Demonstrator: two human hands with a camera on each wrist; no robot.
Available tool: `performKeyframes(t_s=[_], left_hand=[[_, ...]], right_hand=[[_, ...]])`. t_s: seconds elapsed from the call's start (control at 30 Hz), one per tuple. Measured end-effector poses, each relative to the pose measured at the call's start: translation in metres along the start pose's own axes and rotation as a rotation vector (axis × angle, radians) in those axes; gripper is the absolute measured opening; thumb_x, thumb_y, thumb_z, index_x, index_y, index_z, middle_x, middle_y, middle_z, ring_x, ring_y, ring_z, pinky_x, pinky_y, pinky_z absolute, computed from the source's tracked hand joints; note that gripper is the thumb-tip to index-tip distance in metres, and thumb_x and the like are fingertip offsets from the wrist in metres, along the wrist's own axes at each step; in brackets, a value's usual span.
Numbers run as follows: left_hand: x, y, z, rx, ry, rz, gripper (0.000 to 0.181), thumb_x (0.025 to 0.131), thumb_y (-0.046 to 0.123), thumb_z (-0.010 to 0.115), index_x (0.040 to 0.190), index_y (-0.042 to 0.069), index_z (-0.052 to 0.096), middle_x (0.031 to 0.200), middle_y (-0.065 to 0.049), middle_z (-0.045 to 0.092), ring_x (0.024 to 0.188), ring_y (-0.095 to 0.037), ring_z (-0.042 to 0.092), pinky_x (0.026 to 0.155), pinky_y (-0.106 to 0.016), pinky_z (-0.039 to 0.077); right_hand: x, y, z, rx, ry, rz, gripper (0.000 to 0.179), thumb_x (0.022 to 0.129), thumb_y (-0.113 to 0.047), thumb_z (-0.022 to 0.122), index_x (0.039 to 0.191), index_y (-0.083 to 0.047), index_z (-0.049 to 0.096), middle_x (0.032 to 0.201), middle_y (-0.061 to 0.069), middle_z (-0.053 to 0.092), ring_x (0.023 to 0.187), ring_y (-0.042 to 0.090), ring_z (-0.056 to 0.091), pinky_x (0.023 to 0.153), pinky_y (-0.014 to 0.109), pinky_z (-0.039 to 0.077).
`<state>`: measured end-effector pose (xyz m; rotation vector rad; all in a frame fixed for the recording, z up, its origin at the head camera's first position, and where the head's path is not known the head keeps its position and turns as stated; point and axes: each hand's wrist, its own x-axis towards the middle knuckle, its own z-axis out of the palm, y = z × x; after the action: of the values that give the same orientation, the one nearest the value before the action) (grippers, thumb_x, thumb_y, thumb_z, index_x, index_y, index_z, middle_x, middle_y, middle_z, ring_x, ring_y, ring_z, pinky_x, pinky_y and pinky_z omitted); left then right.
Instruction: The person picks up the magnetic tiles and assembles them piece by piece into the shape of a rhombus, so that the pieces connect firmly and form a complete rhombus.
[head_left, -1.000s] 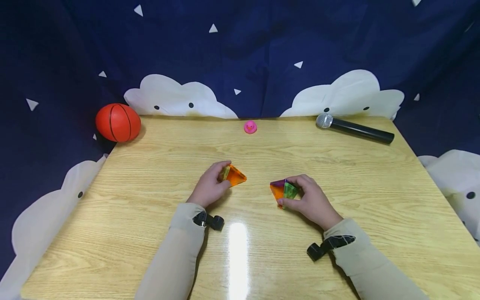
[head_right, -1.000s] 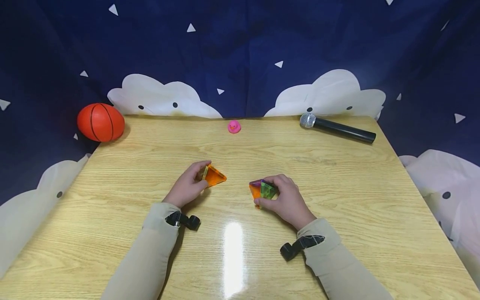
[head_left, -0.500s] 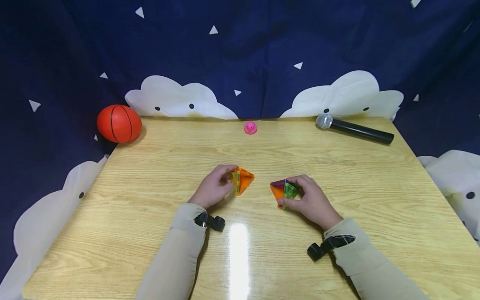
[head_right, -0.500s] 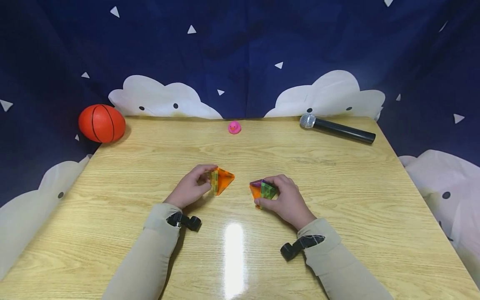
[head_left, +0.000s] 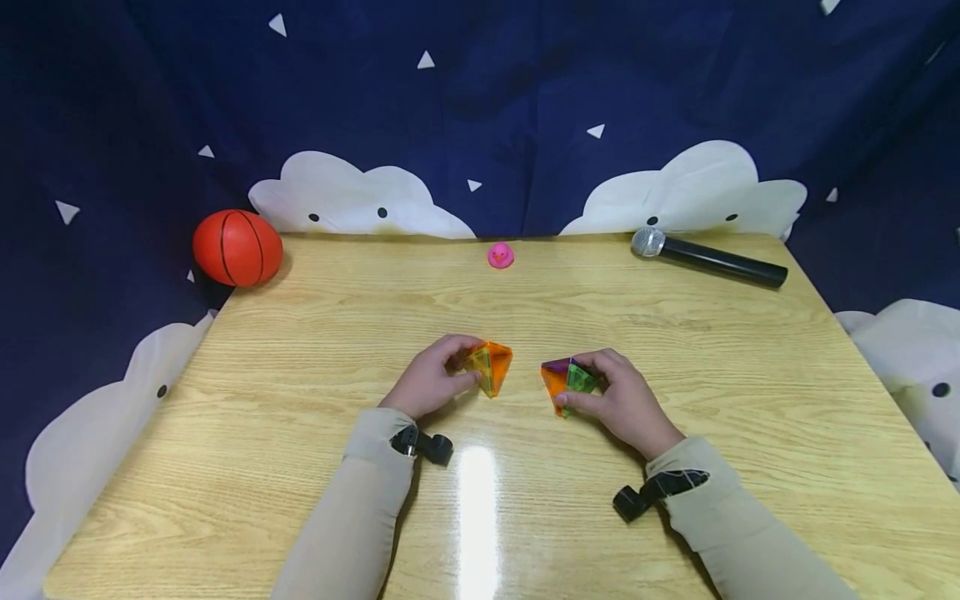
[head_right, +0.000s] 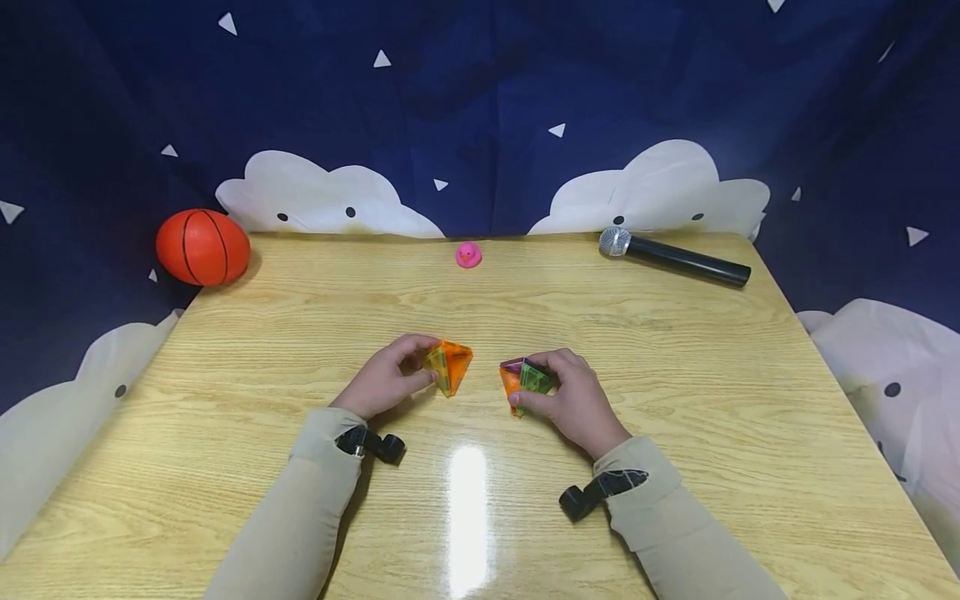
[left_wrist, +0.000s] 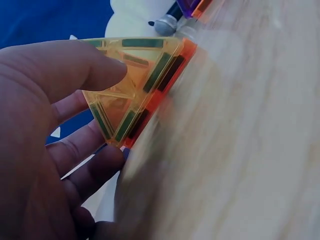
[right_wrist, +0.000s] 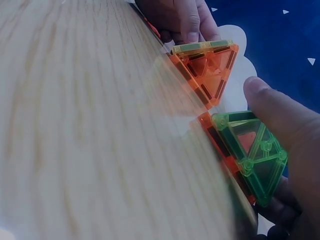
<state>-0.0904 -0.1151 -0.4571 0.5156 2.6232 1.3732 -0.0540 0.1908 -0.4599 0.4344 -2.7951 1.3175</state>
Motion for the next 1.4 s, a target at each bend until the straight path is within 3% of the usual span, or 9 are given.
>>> performKeyframes(t_s=[0.17, 0.67, 0.93, 1.4], left_hand=[[0.0, 0.001, 0.003, 0.024, 0.011, 0.027, 0.044, 0.088, 0.017, 0.077, 0.13, 0.02, 0.065, 0.122, 0.003, 0.064, 0.099, -0.018, 0.058, 0.09, -0.038, 0.049], [0.003, 0.009, 0.014, 0.116, -0.013, 0.074, 0.042, 0.088, 0.026, 0.08, 0.128, 0.021, 0.067, 0.123, 0.006, 0.067, 0.099, -0.014, 0.061, 0.089, -0.036, 0.049], [0.004, 0.013, 0.022, 0.154, -0.006, 0.084, 0.042, 0.088, 0.032, 0.079, 0.127, 0.023, 0.067, 0.123, 0.007, 0.068, 0.101, -0.011, 0.061, 0.096, -0.041, 0.04], [0.004, 0.018, 0.031, 0.215, -0.002, 0.087, 0.04, 0.086, 0.031, 0.079, 0.124, 0.023, 0.068, 0.11, 0.009, 0.069, 0.082, -0.013, 0.053, 0.083, -0.037, 0.032]], right_hand=[[0.0, -0.001, 0.0, -0.001, 0.007, 0.0, 0.057, 0.079, -0.037, 0.085, 0.126, -0.011, 0.066, 0.115, 0.004, 0.062, 0.101, 0.021, 0.056, 0.086, 0.041, 0.045], [0.002, -0.001, 0.004, -0.031, 0.068, -0.006, 0.053, 0.083, -0.033, 0.083, 0.126, -0.008, 0.068, 0.108, 0.005, 0.063, 0.095, 0.021, 0.056, 0.08, 0.038, 0.045], [0.005, -0.001, 0.007, -0.016, 0.091, 0.004, 0.053, 0.083, -0.035, 0.083, 0.126, -0.008, 0.069, 0.107, 0.005, 0.063, 0.092, 0.02, 0.056, 0.079, 0.039, 0.046], [0.004, -0.001, 0.007, -0.025, 0.066, 0.011, 0.052, 0.084, -0.037, 0.082, 0.128, -0.013, 0.069, 0.108, 0.002, 0.064, 0.093, 0.019, 0.057, 0.081, 0.04, 0.047]])
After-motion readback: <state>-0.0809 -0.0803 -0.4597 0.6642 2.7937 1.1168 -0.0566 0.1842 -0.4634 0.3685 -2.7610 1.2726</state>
